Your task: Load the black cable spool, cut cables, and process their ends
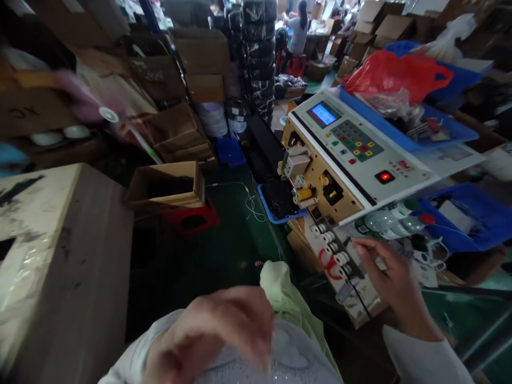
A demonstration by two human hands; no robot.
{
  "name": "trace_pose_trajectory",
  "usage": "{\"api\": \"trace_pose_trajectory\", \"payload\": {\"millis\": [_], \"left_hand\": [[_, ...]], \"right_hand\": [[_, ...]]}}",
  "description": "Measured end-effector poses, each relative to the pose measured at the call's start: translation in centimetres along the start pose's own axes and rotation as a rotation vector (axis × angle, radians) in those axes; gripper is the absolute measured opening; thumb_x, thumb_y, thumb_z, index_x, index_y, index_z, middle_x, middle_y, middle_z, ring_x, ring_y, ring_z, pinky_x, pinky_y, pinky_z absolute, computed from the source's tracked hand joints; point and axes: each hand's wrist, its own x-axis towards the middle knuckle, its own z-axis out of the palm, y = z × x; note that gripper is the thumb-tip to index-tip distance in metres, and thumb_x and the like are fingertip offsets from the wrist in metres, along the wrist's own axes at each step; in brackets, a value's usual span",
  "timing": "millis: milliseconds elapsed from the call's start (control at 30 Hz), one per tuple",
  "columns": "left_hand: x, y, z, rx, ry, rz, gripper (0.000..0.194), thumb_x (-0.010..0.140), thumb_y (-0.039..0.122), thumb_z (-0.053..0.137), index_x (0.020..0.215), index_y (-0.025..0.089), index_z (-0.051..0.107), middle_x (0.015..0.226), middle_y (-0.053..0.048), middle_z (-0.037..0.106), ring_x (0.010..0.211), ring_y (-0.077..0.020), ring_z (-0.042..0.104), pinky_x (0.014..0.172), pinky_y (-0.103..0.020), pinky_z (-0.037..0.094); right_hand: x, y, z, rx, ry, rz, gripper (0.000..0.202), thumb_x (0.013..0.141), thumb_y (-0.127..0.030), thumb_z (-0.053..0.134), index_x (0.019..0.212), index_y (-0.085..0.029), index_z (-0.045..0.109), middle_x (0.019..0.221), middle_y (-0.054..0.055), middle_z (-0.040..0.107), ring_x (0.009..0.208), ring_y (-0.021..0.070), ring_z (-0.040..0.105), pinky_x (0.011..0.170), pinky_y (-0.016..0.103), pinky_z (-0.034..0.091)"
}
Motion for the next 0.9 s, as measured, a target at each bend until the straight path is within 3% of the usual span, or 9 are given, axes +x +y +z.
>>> {"api": "trace_pose_trajectory", "payload": {"millis": [100,167,200,300,400,567,667,767,900], "left_hand": [[0.4,-4.2,-2.9,0.053,0.232,-0.075,0.042,0.09,0.051,0.05,0.111,0.019,0.066,0.097,-0.011,0.067,0.086,-0.0194,0.064,0.078,-0.032,0.053],[-0.7,-8.7,-4.8,0.311,0.352,-0.304,0.037,0.088,0.042,0.055,0.116,0.019,0.064,0.105,-0.012,0.067,0.092,-0.0208,0.063,0.084,-0.035,0.052],[-1.7,-11.1,-5.8,0.456,0.337,-0.465,0.037,0.087,0.039,0.055,0.117,0.019,0.064,0.11,-0.013,0.066,0.097,-0.0227,0.063,0.089,-0.038,0.05],[-4.9,-17.6,-9.2,0.74,0.031,-0.904,0.052,0.076,0.033,0.063,0.127,0.023,0.06,0.127,-0.013,0.063,0.12,-0.0341,0.055,0.104,-0.05,0.039],[-7.0,-22.5,-13.9,0.782,-0.123,-1.235,0.057,0.08,0.038,0.055,0.132,0.015,0.056,0.137,-0.017,0.056,0.128,-0.0338,0.051,0.108,-0.046,0.038],[-6.2,-27.9,-23.0,0.811,-0.157,-1.244,0.063,0.085,0.045,0.042,0.136,0.009,0.051,0.139,-0.015,0.054,0.126,-0.0266,0.055,0.106,-0.037,0.041],[-4.8,-29.9,-27.1,0.818,-0.117,-1.216,0.062,0.085,0.046,0.042,0.133,0.008,0.053,0.137,-0.015,0.057,0.12,-0.0259,0.059,0.103,-0.035,0.045],[-3.8,-30.9,-29.6,0.81,-0.044,-1.224,0.057,0.087,0.042,0.042,0.133,0.01,0.053,0.133,-0.014,0.06,0.117,-0.0247,0.062,0.101,-0.035,0.046],[-3.3,-29.4,-30.5,0.792,-0.078,-1.205,0.052,0.088,0.037,0.044,0.13,0.008,0.055,0.133,-0.017,0.06,0.116,-0.0241,0.062,0.1,-0.033,0.045]], "right_hand": [[4.1,-1.0,-0.6,-0.08,0.013,-0.038,0.028,0.087,-0.049,0.054,0.102,-0.028,0.065,0.096,0.005,0.072,0.082,0.0213,0.068,0.07,0.032,0.053],[7.0,-1.6,-0.6,-0.112,0.024,-0.067,0.028,0.088,-0.049,0.053,0.106,-0.03,0.063,0.101,0.006,0.071,0.084,0.0216,0.068,0.073,0.034,0.053],[8.4,-1.7,-0.5,-0.132,0.029,-0.09,0.028,0.088,-0.048,0.052,0.108,-0.031,0.062,0.104,0.006,0.071,0.085,0.0216,0.068,0.074,0.034,0.052],[12.3,-1.7,0.1,-0.211,0.044,-0.186,0.026,0.091,-0.041,0.05,0.113,-0.031,0.059,0.104,0.007,0.069,0.086,0.0218,0.066,0.075,0.035,0.052],[15.4,-1.7,0.8,-0.247,0.032,-0.242,0.027,0.092,-0.03,0.046,0.117,-0.027,0.055,0.104,0.008,0.067,0.095,0.0231,0.063,0.082,0.038,0.052],[19.5,-2.6,2.3,-0.347,-0.067,-0.146,0.031,0.09,-0.017,0.042,0.121,-0.022,0.048,0.121,0.01,0.063,0.113,0.0255,0.054,0.088,0.041,0.05],[21.6,-3.1,3.5,-0.433,-0.099,-0.103,0.037,0.087,-0.015,0.044,0.123,-0.021,0.047,0.117,0.008,0.066,0.116,0.0278,0.051,0.091,0.043,0.049],[23.5,-3.4,4.5,-0.516,-0.136,-0.084,0.042,0.083,-0.014,0.046,0.125,-0.02,0.048,0.112,0.009,0.068,0.113,0.0298,0.053,0.094,0.046,0.047],[24.0,-3.0,4.5,-0.573,-0.111,-0.082,0.044,0.081,-0.019,0.046,0.124,-0.022,0.052,0.094,0.011,0.069,0.103,0.0356,0.056,0.09,0.054,0.047]]}}
